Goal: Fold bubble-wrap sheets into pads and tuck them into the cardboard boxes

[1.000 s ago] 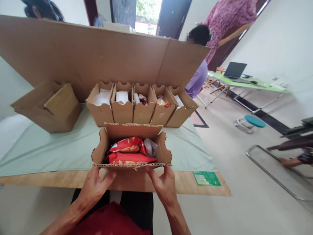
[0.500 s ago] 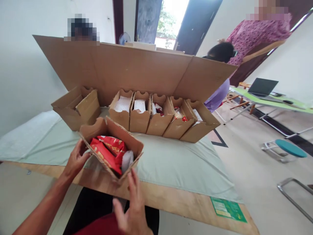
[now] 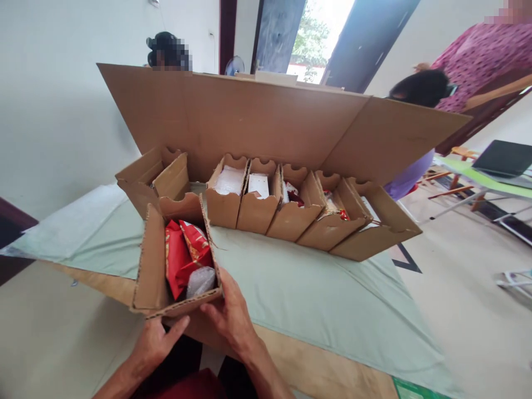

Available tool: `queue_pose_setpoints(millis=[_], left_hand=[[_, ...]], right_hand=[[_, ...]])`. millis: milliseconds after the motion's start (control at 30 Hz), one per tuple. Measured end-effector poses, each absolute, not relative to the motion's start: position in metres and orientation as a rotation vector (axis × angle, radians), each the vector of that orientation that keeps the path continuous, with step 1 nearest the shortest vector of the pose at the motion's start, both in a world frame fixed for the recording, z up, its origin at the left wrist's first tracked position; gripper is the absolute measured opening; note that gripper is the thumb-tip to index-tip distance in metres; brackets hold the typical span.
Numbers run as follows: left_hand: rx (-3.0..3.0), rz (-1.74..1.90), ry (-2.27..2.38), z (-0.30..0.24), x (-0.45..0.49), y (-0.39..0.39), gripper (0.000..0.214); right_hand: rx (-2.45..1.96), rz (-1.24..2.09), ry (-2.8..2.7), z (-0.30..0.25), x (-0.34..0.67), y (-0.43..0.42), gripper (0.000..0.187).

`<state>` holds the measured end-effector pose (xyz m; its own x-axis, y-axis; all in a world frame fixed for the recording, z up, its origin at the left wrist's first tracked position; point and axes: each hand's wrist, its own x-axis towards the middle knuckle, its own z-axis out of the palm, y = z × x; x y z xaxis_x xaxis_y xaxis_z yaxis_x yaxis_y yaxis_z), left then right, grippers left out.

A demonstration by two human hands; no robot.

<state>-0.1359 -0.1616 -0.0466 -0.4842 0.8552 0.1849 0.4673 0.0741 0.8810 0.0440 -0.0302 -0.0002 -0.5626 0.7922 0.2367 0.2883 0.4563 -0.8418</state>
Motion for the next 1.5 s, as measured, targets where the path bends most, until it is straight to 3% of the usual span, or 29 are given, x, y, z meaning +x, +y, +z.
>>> queue_pose_setpoints(millis=[333,600,933,1167,1300,1500], left_hand=[[1.310,1.506,1.940,-0.029,-0.235,-0.078,0.053],[1.365,1.549,1.934,-0.006,-0.259,-0.001,0.064],[1.313,1.508,2.026,-0.005,-0.290,0.067,0.056],[1.221,1.441,2.130,-0.020,-0.264,0.016,0.063],[1.406,1.363,2.213,-0.039,-0.247,-0.043,0.043],[1.822,1.264,2.165,-0.056,-0.235,-0.092,0.029]], right_hand=[[-0.760,1.240,-1.922,-0.014,-0.038,0.014,0.078],[-0.688,1.300,-1.877,-0.030,-0.073,0.069,0.080],[-0.828,1.208,-1.862,-0.051,-0.068,0.072,0.063],[-0.801,1.173,-1.894,-0.041,-0.067,0.074,0.047],[-0.774,1.104,-1.989,-0.034,-0.066,0.073,0.034],[-0.691,1.024,-2.200,0.035,-0.104,0.065,0.043]])
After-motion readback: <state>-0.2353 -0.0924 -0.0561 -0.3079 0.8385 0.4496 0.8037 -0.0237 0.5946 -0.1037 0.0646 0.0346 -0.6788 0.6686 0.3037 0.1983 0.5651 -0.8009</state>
